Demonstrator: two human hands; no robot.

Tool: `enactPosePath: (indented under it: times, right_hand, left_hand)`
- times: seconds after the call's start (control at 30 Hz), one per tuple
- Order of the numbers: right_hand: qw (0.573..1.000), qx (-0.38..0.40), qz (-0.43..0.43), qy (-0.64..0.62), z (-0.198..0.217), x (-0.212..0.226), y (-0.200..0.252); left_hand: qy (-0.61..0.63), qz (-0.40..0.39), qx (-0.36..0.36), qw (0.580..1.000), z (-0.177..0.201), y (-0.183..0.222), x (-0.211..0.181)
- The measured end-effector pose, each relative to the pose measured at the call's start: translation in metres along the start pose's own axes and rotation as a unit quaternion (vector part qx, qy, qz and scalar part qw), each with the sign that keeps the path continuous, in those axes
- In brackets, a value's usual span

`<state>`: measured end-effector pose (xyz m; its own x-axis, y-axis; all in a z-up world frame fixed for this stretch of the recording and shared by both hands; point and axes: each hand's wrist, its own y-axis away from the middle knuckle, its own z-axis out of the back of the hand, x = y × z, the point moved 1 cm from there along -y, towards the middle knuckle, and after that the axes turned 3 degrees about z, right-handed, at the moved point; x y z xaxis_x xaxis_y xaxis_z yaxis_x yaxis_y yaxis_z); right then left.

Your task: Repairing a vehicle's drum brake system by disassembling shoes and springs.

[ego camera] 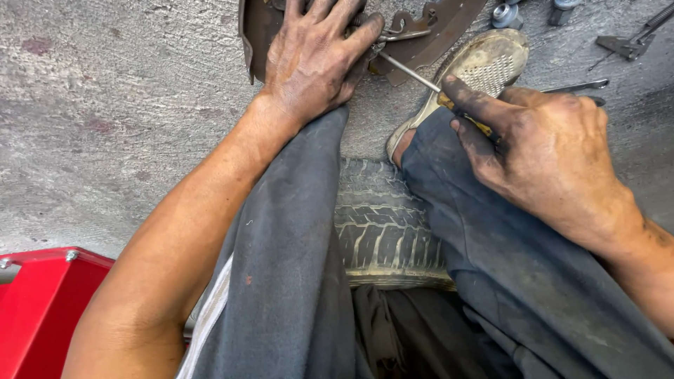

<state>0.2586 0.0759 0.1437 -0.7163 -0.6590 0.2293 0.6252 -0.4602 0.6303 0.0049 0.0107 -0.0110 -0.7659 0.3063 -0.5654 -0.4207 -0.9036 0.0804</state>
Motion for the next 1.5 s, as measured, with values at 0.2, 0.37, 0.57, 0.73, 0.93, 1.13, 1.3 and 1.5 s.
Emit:
enactPosePath:
  times: [0.2, 0.37, 0.57, 0.73, 0.93, 1.13, 1.3, 1.5]
  right_hand:
    - [0.999, -0.022, 0.012, 0.021, 0.002, -0.006, 0.003]
    - [0.999, -0.033, 0.022, 0.003, 0.001, -0.006, 0.005]
    - [0.999, -0.030, 0.017, 0.009, 0.002, -0.007, 0.002]
    - [0.999, -0.013, 0.041, 0.034, 0.001, -0.006, -0.004]
    - [0.999, -0.022, 0.024, 0.023, 0.005, -0.007, 0.002]
    - [0.999, -0.028, 0.028, 0.009, 0.000, -0.004, -0.003]
    - [0.999, -0.033, 0.017, 0.008, -0.001, -0.004, -0.003]
    - [0.999, -0.033, 0.023, 0.019, -0.002, -0.004, -0.002]
  left_hand:
    - [0.004, 0.025, 0.012, 1.000, -0.003, 0.001, 0.000]
    - [-0.012, 0.028, 0.036, 0.999, -0.004, 0.003, -0.001]
    - [-0.009, 0.023, 0.027, 0.999, -0.004, 0.000, 0.000]
    - [-0.005, 0.029, 0.008, 1.000, -0.004, 0.002, -0.002]
    - [0.000, 0.025, 0.013, 1.000, -0.003, 0.002, -0.002]
    - [-0.013, 0.021, 0.015, 1.000, -0.008, 0.002, -0.001]
    - [-0.008, 0.021, 0.032, 0.999, -0.010, 0.001, 0.000]
    - [-0.017, 0.019, 0.023, 0.999, -0.010, 0.002, 0.000]
